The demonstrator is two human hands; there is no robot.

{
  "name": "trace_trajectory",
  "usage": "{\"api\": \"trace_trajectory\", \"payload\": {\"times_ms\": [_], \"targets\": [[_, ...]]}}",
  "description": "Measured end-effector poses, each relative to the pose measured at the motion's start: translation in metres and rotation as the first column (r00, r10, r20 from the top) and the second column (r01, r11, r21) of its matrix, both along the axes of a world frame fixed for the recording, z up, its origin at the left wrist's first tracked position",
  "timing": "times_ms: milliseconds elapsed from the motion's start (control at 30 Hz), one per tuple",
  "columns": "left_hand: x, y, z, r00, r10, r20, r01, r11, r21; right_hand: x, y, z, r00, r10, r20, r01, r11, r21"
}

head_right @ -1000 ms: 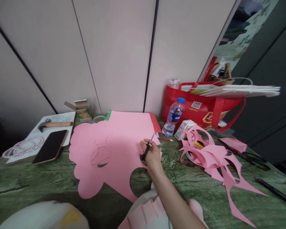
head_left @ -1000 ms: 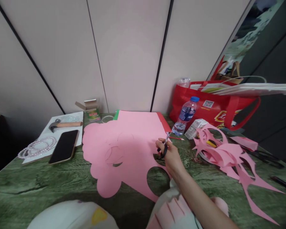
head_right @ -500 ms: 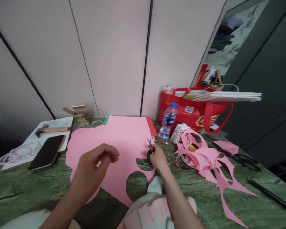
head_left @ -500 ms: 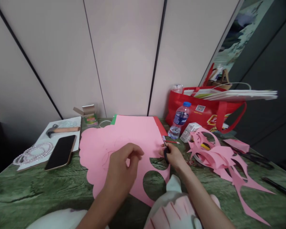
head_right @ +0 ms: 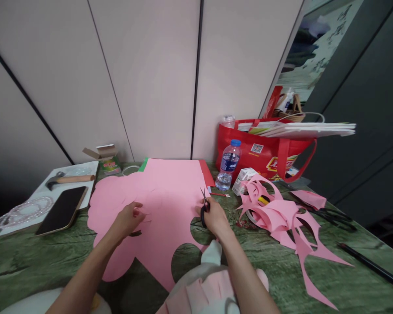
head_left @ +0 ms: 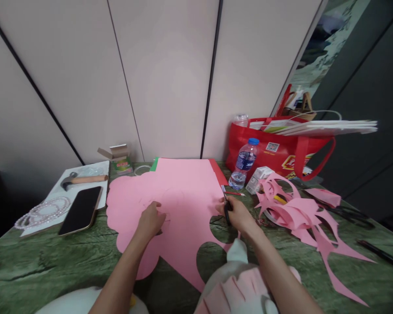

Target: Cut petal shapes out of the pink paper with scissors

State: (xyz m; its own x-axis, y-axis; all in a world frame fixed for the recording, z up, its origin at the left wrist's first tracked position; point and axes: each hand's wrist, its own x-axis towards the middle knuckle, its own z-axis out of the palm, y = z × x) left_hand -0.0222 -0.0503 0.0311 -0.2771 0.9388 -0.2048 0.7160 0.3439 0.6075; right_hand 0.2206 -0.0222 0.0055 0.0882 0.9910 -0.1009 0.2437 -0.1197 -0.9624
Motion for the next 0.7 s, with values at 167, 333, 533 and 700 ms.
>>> {"api": "trace_trajectory", "payload": {"times_ms": [167,333,533,700], "targets": [[0.0,-0.001,-0.001,0.999,0.019,0.027,-0.018,0.999,-0.034,-0.018,-0.009,0.01,0.976,0.027,-0.215,-0.045,0.996,-0.081],[0.002,-0.003,-0.004,0.99,0.029,0.141,-0.021,0.998,-0.061,-0.029,-0.013,0.008,0.931,0.036,-0.363,-0.099,0.983,-0.156],[0.001,-0.003,-0.01,0.947,0.038,0.32,-0.019,0.998,-0.062,-0.038,-0.012,-0.001,0.892,0.028,-0.451,-0.113,0.98,-0.162],[0.007,-0.002,-0.007,0.909,0.074,0.411,-0.059,0.997,-0.049,-0.037,-0.012,-0.002,0.887,0.002,-0.462,-0.09,0.981,-0.17]]}}
